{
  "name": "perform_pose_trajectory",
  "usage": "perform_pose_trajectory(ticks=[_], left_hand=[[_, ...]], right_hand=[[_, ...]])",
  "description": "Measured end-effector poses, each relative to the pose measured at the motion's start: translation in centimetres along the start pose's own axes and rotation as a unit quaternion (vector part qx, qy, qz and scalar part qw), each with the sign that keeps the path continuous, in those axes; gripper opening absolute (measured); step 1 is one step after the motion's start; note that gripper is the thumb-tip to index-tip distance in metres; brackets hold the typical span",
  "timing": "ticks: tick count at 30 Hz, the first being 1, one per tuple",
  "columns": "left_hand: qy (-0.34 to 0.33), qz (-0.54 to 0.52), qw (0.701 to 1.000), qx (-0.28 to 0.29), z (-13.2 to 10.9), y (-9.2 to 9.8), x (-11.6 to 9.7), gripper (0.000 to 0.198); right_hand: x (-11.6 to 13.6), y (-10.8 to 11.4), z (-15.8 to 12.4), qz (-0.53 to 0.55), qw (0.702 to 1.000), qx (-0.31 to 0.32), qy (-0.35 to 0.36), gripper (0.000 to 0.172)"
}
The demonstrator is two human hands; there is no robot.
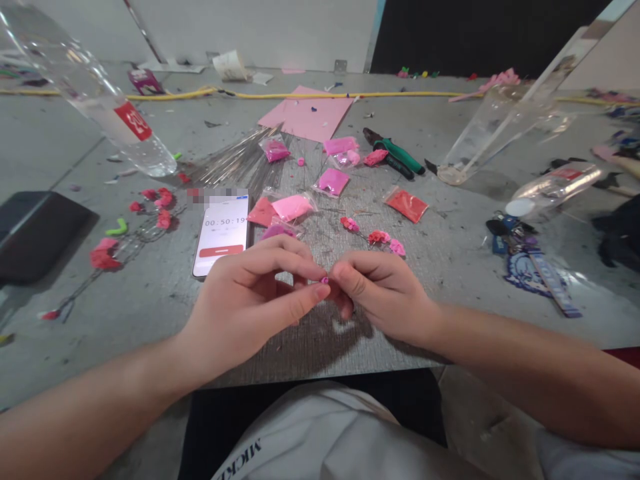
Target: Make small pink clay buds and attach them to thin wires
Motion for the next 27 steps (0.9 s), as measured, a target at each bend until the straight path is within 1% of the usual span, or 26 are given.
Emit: perform_pose_trajectory(ticks=[3, 4, 6, 8, 10, 12, 14, 16, 18, 21, 24, 27], left_hand=[[-0.011, 0.049, 0.998, 0.035, 0.2, 0.0, -0.1, 0.005], [-0.013, 0.083, 0.995, 0.055, 0.3, 0.0, -0.1, 0.004], [-0.034, 0.169, 0.978, 0.119, 0.3, 0.1, 0.2, 0.005], [-0.075, 0.252, 0.943, 0.203, 0.2, 0.2, 0.8, 0.01], [-0.112, 0.311, 0.904, 0.271, -0.2, 0.4, 1.6, 0.014], [-0.123, 0.357, 0.872, 0.311, -0.6, 0.5, 2.4, 0.018], [-0.118, 0.391, 0.848, 0.337, -0.8, 0.6, 2.9, 0.021], [-0.104, 0.407, 0.835, 0.356, -0.9, 0.7, 3.1, 0.023], [-0.087, 0.41, 0.829, 0.37, -0.7, 0.9, 2.9, 0.024], [-0.084, 0.427, 0.819, 0.373, -0.2, 1.4, 2.6, 0.029], [-0.108, 0.46, 0.813, 0.34, 0.6, 2.5, 2.4, 0.028], [-0.115, 0.504, 0.811, 0.275, 1.4, 3.6, 2.4, 0.026]], right_hand=[[0.0, 0.2, 0.1, -0.001, 0.999, -0.036, 0.02, 0.051], [-0.1, 0.3, 0.2, 0.007, 0.998, -0.055, 0.024, 0.052], [-0.4, 0.8, 0.6, 0.035, 0.994, -0.102, 0.029, 0.053], [-0.8, 1.5, 1.2, 0.071, 0.986, -0.147, 0.043, 0.053], [-1.2, 2.0, 1.8, 0.091, 0.98, -0.172, 0.045, 0.052], [-1.3, 2.2, 2.1, 0.092, 0.979, -0.178, 0.041, 0.052], [-1.2, 2.2, 2.1, 0.08, 0.981, -0.173, 0.036, 0.052], [-0.9, 2.0, 2.0, 0.06, 0.983, -0.169, 0.03, 0.053], [-0.6, 1.9, 1.8, 0.041, 0.984, -0.169, 0.026, 0.055], [-0.3, 1.8, 1.7, 0.021, 0.984, -0.177, 0.024, 0.056], [-0.2, 2.0, 1.8, -0.003, 0.983, -0.183, 0.026, 0.056], [-0.3, 2.1, 1.9, -0.023, 0.983, -0.182, 0.031, 0.053]])
Point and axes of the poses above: each hand's wrist, its own z-axis towards the middle knuckle, its own y-axis out of the back of the hand, x = y × z, the point moved 1 cm from there along z, towards the middle knuckle, and after that the axes turned 13 degrees about -y, right-handed, at the moved point
